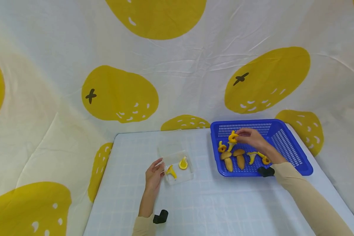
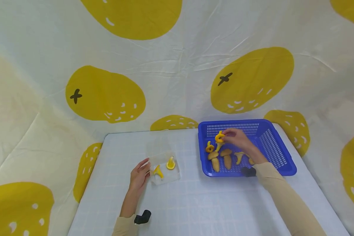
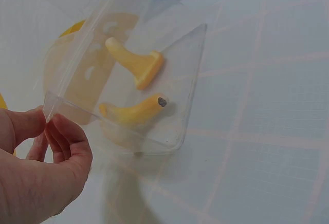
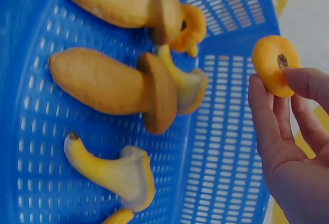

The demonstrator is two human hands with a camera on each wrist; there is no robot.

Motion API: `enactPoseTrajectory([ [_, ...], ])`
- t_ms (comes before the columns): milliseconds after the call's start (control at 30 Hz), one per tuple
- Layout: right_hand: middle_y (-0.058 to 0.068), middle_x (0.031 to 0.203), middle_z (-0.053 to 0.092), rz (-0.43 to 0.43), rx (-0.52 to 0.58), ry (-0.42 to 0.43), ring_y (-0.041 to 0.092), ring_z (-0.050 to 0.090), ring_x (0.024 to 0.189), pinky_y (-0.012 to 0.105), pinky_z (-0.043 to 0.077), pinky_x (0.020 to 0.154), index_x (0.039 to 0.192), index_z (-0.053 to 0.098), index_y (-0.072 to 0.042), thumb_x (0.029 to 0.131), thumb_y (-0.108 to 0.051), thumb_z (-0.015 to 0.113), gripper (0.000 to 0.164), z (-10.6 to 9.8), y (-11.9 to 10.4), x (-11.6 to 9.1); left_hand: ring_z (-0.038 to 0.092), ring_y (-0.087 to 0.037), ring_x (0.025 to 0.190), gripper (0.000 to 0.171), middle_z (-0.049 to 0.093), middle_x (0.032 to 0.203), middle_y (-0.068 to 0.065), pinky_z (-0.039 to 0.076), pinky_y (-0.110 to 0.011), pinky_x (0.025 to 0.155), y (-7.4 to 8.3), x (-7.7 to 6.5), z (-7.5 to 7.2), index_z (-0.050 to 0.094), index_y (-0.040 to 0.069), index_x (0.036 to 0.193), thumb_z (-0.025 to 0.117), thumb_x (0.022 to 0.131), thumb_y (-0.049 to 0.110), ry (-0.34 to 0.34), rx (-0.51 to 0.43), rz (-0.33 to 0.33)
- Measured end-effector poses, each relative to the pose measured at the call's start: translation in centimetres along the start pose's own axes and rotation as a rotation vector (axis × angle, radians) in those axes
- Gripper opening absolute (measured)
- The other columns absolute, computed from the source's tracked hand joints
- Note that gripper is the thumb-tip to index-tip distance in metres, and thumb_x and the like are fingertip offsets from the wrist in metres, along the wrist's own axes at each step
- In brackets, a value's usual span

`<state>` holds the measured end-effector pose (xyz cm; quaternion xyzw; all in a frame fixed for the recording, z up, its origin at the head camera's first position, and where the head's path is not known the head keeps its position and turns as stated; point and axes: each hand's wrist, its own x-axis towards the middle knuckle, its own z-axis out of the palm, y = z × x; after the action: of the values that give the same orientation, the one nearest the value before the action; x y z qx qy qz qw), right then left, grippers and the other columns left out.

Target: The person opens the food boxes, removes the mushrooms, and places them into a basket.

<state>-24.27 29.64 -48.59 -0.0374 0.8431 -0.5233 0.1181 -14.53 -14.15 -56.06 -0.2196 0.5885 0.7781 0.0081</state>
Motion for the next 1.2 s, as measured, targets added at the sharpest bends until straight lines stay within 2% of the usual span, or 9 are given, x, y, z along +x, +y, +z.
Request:
enactPoseTrajectory([
  [100,0.028,0.125,0.062,0.008,0.015,-0.006,0.019,0.068,0.1,0.03,0.058,0.088,0.13,0.059,0.01,0.101,-0.014,0.068,0.039,-0.3,0.7,0.3,0.054,-0.011,0.076,0.038,0.062,0.089,0.0,0.049,-0.021,0.065,-0.1,-0.1,0.1,0.061,-0.004,0.136,0.066,0.1,0.003,0.001,-0.008,0.015],
  [233,0.031,0.126,0.06,0.01,0.021,-0.015,0.026,0.068,0.105,0.041,0.056,0.094,0.129,0.057,0.014,0.101,-0.009,0.065,0.037,-0.6,1.5,0.7,0.054,-0.012,0.077,0.038,0.062,0.09,-0.001,0.048,-0.021,0.065,-0.1,-0.1,0.1,0.061,-0.004,0.137,0.066,0.1,0.004,0.002,-0.012,0.01],
  [367,0.033,0.126,0.059,0.05,-0.007,-0.011,0.034,0.067,0.109,0.049,0.052,0.098,0.127,0.056,0.016,0.102,-0.006,0.062,0.034,-0.9,2.1,0.9,0.054,-0.013,0.078,0.037,0.062,0.09,0.0,0.049,-0.022,0.065,-0.1,-0.1,0.1,0.062,-0.002,0.136,0.067,0.1,0.005,0.0,-0.01,0.001],
  [633,0.036,0.126,0.059,0.137,-0.074,-0.066,0.041,0.064,0.113,0.049,0.052,0.099,0.126,0.054,0.019,0.103,-0.003,0.058,0.032,-1.7,2.9,1.2,0.053,-0.012,0.077,0.036,0.063,0.09,0.0,0.048,-0.022,0.065,-0.2,0.0,0.0,0.063,-0.002,0.135,0.066,0.1,0.004,0.003,-0.018,0.009],
  [967,0.029,0.107,0.066,0.254,-0.15,-0.128,0.024,0.069,0.09,0.045,0.058,0.087,0.115,0.056,0.02,0.097,0.002,0.062,0.026,-2.1,4.5,2.0,0.053,-0.012,0.076,0.038,0.062,0.089,-0.001,0.048,-0.021,0.064,-0.2,-0.2,0.2,0.061,-0.005,0.136,0.067,0.099,0.004,0.011,-0.003,0.002],
  [1067,0.029,0.106,0.067,0.256,-0.195,-0.143,0.026,0.069,0.09,0.045,0.058,0.087,0.115,0.058,0.02,0.096,0.001,0.063,0.027,-2.0,4.6,2.3,0.053,-0.013,0.076,0.037,0.062,0.088,0.0,0.049,-0.022,0.064,-0.1,-0.2,0.2,0.062,-0.004,0.135,0.067,0.099,0.003,0.003,-0.015,0.001],
  [1200,0.03,0.111,0.066,0.227,-0.225,-0.164,0.033,0.067,0.098,0.048,0.055,0.092,0.119,0.056,0.02,0.097,-0.001,0.065,0.032,-1.9,4.2,2.5,0.053,-0.012,0.077,0.035,0.062,0.089,0.0,0.049,-0.022,0.065,-0.2,-0.1,0.0,0.063,-0.002,0.135,0.066,0.1,0.004,-0.006,-0.017,0.004],
])
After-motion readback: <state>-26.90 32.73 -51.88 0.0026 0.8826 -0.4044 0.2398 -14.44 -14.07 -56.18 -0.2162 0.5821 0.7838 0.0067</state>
